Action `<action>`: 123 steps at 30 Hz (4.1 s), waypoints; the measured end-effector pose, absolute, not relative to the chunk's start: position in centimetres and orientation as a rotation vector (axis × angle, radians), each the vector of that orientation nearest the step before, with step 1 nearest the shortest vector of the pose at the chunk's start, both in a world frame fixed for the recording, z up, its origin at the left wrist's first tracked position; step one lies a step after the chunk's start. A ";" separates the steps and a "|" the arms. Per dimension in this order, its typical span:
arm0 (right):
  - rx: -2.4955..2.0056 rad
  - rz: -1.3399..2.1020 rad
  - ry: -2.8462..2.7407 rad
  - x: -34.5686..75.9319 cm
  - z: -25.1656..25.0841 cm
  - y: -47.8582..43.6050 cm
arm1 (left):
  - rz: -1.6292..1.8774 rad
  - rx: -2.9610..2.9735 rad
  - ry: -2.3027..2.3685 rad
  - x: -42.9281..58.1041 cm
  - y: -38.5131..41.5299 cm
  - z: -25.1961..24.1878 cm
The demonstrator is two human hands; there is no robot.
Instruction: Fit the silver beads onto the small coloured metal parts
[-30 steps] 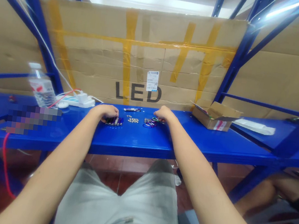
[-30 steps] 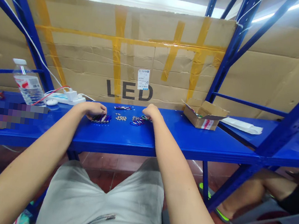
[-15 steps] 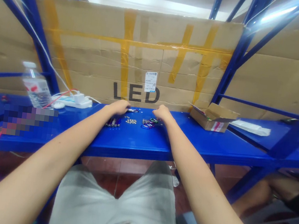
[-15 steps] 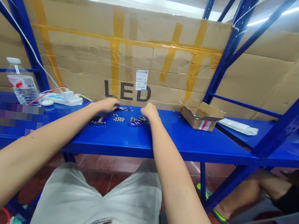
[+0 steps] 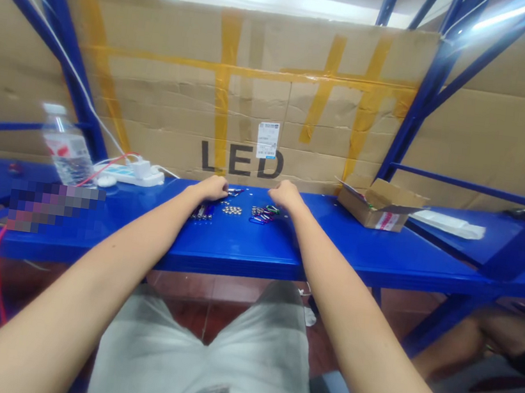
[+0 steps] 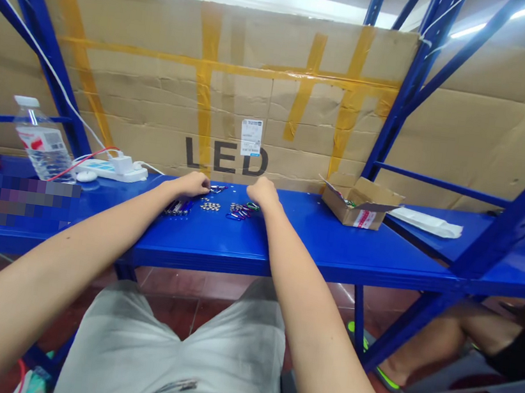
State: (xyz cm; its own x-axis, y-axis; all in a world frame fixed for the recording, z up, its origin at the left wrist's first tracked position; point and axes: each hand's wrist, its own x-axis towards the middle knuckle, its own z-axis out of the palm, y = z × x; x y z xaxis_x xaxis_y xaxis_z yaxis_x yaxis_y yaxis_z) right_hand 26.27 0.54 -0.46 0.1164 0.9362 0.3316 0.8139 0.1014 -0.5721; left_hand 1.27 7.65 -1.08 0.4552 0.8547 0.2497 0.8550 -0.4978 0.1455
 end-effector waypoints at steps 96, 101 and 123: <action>-1.135 0.287 -1.802 23.9 0.0 -0.5 | -0.694 -2.642 -1.325 1.3 5.7 -1.0; -1.123 0.447 -1.761 23.5 0.3 -1.0 | -1.451 -2.648 -1.553 2.2 4.5 -0.8; -1.086 0.332 -2.175 23.1 -0.6 -1.4 | -1.439 -2.732 -1.139 4.1 0.7 0.1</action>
State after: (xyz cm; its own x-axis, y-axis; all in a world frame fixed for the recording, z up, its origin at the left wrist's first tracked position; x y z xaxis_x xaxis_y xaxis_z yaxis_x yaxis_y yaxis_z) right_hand 23.14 -1.38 -0.59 -0.4252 0.7814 0.4567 0.6098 0.6202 -0.4934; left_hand 4.09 0.71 0.07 0.3816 0.6369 0.6699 0.5060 -0.7504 0.4252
